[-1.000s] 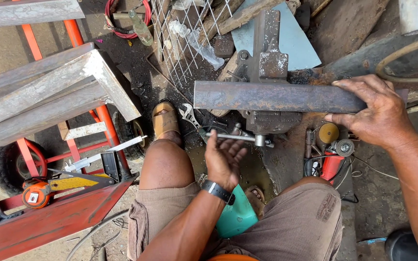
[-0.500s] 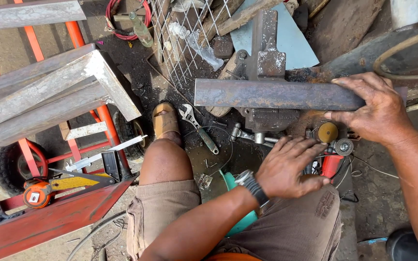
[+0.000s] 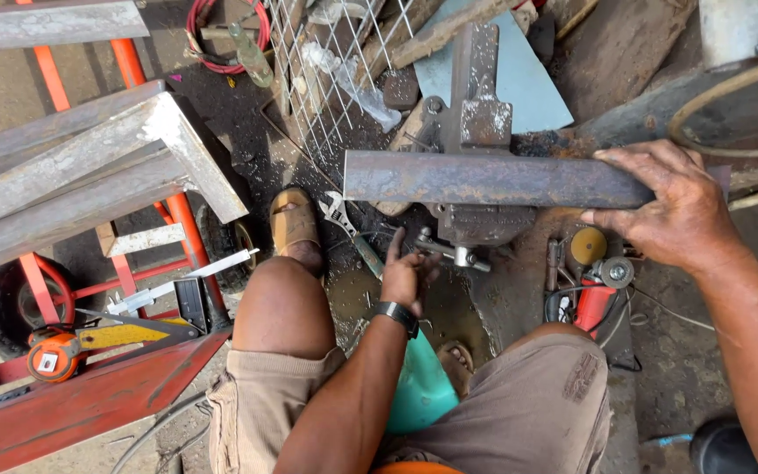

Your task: Measuring and marking metal bars using a caliper and a square for precise cutting or assembly.

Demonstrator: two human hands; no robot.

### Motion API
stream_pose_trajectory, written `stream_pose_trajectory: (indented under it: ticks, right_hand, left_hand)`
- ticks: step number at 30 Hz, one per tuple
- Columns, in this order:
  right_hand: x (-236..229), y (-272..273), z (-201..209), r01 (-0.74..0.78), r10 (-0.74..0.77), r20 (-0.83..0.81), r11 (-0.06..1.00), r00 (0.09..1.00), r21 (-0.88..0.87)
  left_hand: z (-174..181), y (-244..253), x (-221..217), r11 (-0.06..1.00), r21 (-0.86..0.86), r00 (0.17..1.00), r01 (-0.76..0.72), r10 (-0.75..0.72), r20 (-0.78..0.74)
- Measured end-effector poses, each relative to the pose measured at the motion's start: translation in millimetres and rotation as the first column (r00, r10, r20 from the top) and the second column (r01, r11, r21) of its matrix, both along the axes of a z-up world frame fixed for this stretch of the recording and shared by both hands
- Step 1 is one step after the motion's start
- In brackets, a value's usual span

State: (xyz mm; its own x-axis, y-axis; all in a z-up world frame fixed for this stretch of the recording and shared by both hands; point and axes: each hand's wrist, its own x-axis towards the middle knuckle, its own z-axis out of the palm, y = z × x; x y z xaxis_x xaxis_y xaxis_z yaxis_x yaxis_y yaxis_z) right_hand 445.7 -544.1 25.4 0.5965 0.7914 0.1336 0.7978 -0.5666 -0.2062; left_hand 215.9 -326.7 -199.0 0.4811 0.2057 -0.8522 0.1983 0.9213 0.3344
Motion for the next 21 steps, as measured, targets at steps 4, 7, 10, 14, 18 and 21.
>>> stream_pose_trajectory:
  ticks: [4, 7, 10, 14, 18, 21]
  right_hand:
    - [3.3, -1.3, -0.9, 0.01, -0.012, -0.054, 1.0, 0.998, -0.025]
    - [5.5, 0.2, 0.6, 0.004, -0.005, -0.065, 1.0, 0.998, -0.019]
    - [5.8, 1.3, 0.0, 0.001, -0.002, -0.084, 1.0, 0.996, -0.016]
    - [7.0, -1.3, -0.3, 0.01, -0.014, -0.075, 0.998, 0.997, -0.055]
    - [-0.4, 4.3, 1.4, 0.056, -0.066, -0.104, 0.994, 0.992, -0.092]
    - [-27.0, 16.0, 10.5, 0.059, -0.06, -0.046, 0.998, 0.997, -0.022]
  left_hand:
    - [15.4, 19.9, -11.9, 0.916, -0.183, 0.921, -0.357, 0.378, 0.096]
    - [41.5, 36.2, -15.5, 0.85, -0.266, 0.878, -0.454, 0.478, 0.029]
    - [72.5, 43.7, -18.1, 0.829, -0.245, 0.854, -0.503, 0.521, 0.007]
    - [70.8, 52.2, -11.4, 0.77, -0.259, 0.792, -0.583, 0.609, 0.027]
    - [62.2, 76.3, -0.9, 0.723, -0.322, 0.751, -0.612, 0.658, 0.051]
    - [72.5, 73.5, 4.4, 0.789, -0.243, 0.818, -0.565, 0.574, -0.039]
